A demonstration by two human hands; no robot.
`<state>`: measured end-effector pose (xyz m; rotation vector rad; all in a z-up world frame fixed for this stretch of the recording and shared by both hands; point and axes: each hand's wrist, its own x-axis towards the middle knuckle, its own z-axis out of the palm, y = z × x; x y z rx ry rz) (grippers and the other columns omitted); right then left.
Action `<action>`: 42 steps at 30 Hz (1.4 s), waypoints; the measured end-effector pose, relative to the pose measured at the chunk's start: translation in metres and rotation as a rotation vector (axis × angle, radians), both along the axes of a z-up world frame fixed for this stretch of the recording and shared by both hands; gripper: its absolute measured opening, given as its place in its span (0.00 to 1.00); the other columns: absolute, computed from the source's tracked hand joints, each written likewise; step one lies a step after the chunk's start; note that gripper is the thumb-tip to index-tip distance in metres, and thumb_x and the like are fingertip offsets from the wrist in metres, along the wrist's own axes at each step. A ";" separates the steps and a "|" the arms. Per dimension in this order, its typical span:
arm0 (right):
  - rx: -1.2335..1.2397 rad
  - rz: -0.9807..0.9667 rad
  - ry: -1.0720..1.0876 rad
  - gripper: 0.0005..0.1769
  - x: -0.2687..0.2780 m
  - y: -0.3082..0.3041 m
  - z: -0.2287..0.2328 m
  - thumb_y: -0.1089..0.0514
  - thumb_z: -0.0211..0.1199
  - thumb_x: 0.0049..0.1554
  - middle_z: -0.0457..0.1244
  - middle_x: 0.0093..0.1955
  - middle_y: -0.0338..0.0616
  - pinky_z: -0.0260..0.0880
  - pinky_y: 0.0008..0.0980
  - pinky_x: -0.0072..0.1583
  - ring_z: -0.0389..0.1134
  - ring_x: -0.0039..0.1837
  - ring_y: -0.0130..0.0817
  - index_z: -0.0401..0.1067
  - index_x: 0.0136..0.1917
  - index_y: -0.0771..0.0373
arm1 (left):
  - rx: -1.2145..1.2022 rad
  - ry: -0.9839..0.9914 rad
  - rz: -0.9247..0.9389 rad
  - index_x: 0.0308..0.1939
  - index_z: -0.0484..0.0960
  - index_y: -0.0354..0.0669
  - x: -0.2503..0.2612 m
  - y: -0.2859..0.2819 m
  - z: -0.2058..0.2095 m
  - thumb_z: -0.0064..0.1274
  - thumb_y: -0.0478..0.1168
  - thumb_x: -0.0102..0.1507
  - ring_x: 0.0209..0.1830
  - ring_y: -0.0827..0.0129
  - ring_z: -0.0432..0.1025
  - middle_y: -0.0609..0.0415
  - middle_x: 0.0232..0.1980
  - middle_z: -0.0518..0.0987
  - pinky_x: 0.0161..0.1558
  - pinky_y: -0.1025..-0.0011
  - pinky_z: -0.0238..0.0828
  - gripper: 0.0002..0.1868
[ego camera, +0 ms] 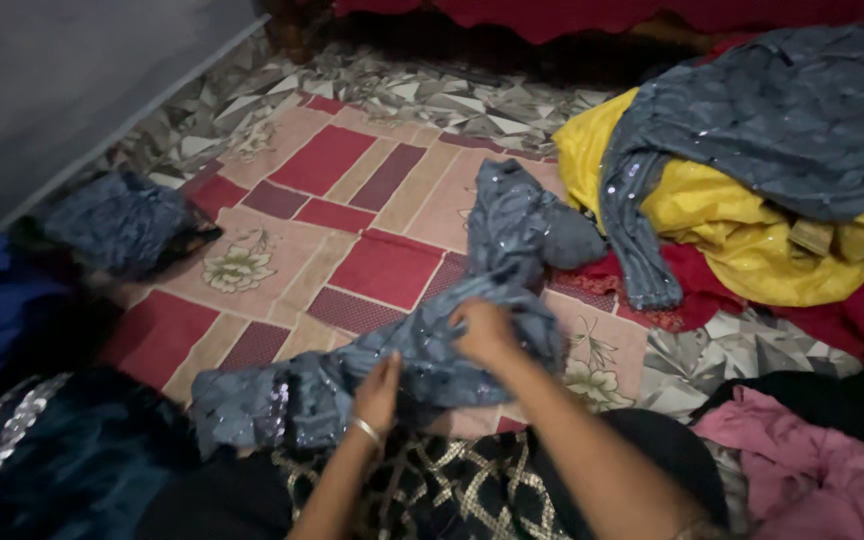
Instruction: The person folds two garments on a patterned mat on the floor. They first fold a dark teal garment with silver trim, then a grey sequined top, smoothing and aligning each before stacking them.
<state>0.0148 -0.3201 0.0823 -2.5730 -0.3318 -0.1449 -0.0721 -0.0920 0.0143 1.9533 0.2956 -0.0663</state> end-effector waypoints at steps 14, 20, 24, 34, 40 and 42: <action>0.226 0.916 0.432 0.25 -0.101 0.079 -0.002 0.62 0.69 0.45 0.70 0.53 0.51 0.72 0.39 0.58 0.72 0.56 0.41 0.74 0.58 0.67 | 0.110 0.192 -0.034 0.72 0.60 0.31 0.029 0.026 0.008 0.79 0.59 0.43 0.65 0.53 0.72 0.31 0.65 0.75 0.64 0.64 0.70 0.65; 0.315 0.425 0.225 0.19 -0.052 0.046 0.040 0.66 0.66 0.53 0.73 0.54 0.47 0.75 0.37 0.55 0.74 0.55 0.41 0.77 0.58 0.60 | 0.142 0.074 -0.119 0.63 0.78 0.40 0.024 0.013 0.002 0.69 0.63 0.43 0.55 0.56 0.81 0.42 0.55 0.85 0.58 0.62 0.76 0.49; 0.017 0.398 -0.219 0.44 -0.057 0.039 0.073 0.71 0.66 0.39 0.64 0.68 0.47 0.62 0.52 0.60 0.62 0.68 0.52 0.66 0.70 0.54 | 0.410 -0.083 -0.242 0.64 0.77 0.42 0.008 -0.001 0.051 0.64 0.67 0.55 0.55 0.45 0.76 0.34 0.54 0.80 0.57 0.56 0.71 0.43; -0.144 0.230 -0.180 0.23 -0.048 0.025 0.088 0.63 0.70 0.41 0.68 0.59 0.41 0.57 0.50 0.61 0.65 0.65 0.45 0.79 0.53 0.52 | 0.632 -0.357 -0.474 0.69 0.66 0.53 -0.024 -0.020 0.132 0.53 0.33 0.53 0.44 0.40 0.77 0.37 0.65 0.71 0.45 0.48 0.74 0.38; -0.036 0.121 -0.461 0.26 -0.052 0.027 0.102 0.63 0.69 0.38 0.69 0.56 0.43 0.54 0.58 0.65 0.66 0.63 0.47 0.76 0.53 0.60 | 0.879 -0.271 -0.404 0.60 0.78 0.56 -0.021 -0.033 0.131 0.52 0.31 0.57 0.49 0.45 0.77 0.41 0.67 0.69 0.50 0.53 0.75 0.26; 0.035 0.258 -0.492 0.22 -0.053 0.030 0.107 0.64 0.69 0.40 0.68 0.55 0.48 0.56 0.59 0.69 0.67 0.63 0.49 0.73 0.50 0.63 | 0.855 -0.178 -0.296 0.58 0.78 0.54 -0.019 -0.031 0.140 0.54 0.35 0.59 0.51 0.46 0.77 0.43 0.62 0.73 0.52 0.53 0.74 0.23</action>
